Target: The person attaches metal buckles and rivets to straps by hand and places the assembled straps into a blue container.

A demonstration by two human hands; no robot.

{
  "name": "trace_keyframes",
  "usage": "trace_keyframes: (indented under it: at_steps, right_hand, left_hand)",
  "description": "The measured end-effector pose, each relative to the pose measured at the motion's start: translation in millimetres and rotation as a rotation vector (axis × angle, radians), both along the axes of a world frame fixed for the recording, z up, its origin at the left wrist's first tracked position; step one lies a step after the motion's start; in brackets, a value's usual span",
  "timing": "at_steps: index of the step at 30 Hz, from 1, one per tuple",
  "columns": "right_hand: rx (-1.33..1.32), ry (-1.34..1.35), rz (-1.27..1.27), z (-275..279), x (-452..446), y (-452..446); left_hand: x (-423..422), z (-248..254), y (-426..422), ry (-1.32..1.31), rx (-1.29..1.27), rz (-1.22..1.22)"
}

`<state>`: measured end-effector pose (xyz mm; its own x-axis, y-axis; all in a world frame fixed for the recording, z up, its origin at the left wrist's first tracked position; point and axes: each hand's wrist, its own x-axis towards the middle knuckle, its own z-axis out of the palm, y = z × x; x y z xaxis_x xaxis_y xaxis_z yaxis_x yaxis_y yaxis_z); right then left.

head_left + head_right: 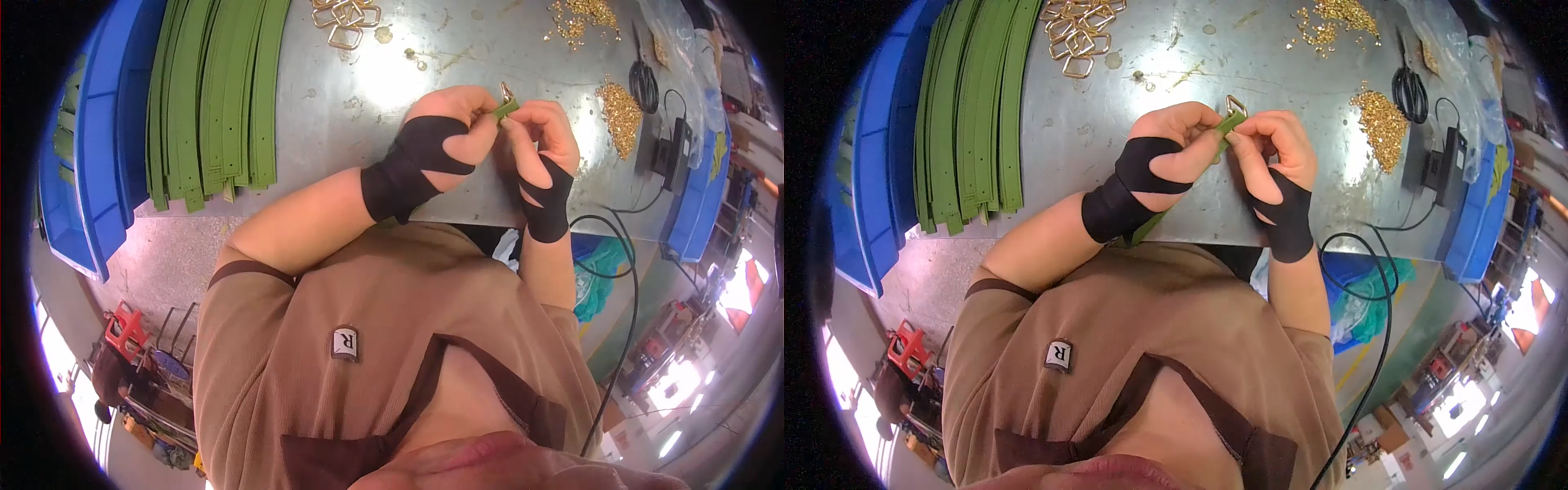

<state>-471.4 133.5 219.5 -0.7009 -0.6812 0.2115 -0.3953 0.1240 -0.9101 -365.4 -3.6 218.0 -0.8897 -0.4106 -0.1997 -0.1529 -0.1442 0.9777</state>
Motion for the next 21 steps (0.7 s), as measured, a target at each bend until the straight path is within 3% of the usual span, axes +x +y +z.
trace_keyframes:
  at_steps: [2,4,5,8,10,14,16,21]
  right_hand:
    - [-0.004,0.018,0.004,-0.8,1.3,0.7]
    - [-0.031,-0.280,-0.082,-2.8,4.1,2.8]
    - [-0.032,-0.278,-0.084,-1.6,2.5,3.4]
    - [0.090,-0.092,-0.056,6.3,-5.7,5.8]
    - [0.157,0.196,0.095,12.1,-11.7,6.1]
    - [0.236,0.058,0.191,20.9,-16.7,9.8]
    - [0.222,0.238,0.304,22.3,-20.9,12.9]
    - [0.226,0.108,0.236,20.7,-3.8,18.7]
  left_hand:
    - [0.2,-2.9,1.8,0.022,-0.071,0.011]
    - [0.5,-2.5,2.4,0.044,-0.144,0.022]
    - [0.9,-0.6,2.6,0.042,-0.170,0.028]
    - [1.8,2.7,3.0,0.055,-0.238,0.024]
    - [2.6,2.8,3.7,0.073,-0.285,0.013]
    - [5.7,2.2,7.5,0.128,-0.416,-0.027]
    - [5.9,4.2,8.3,0.135,-0.442,-0.049]
    - [8.3,10.6,9.9,0.078,-0.730,-0.218]
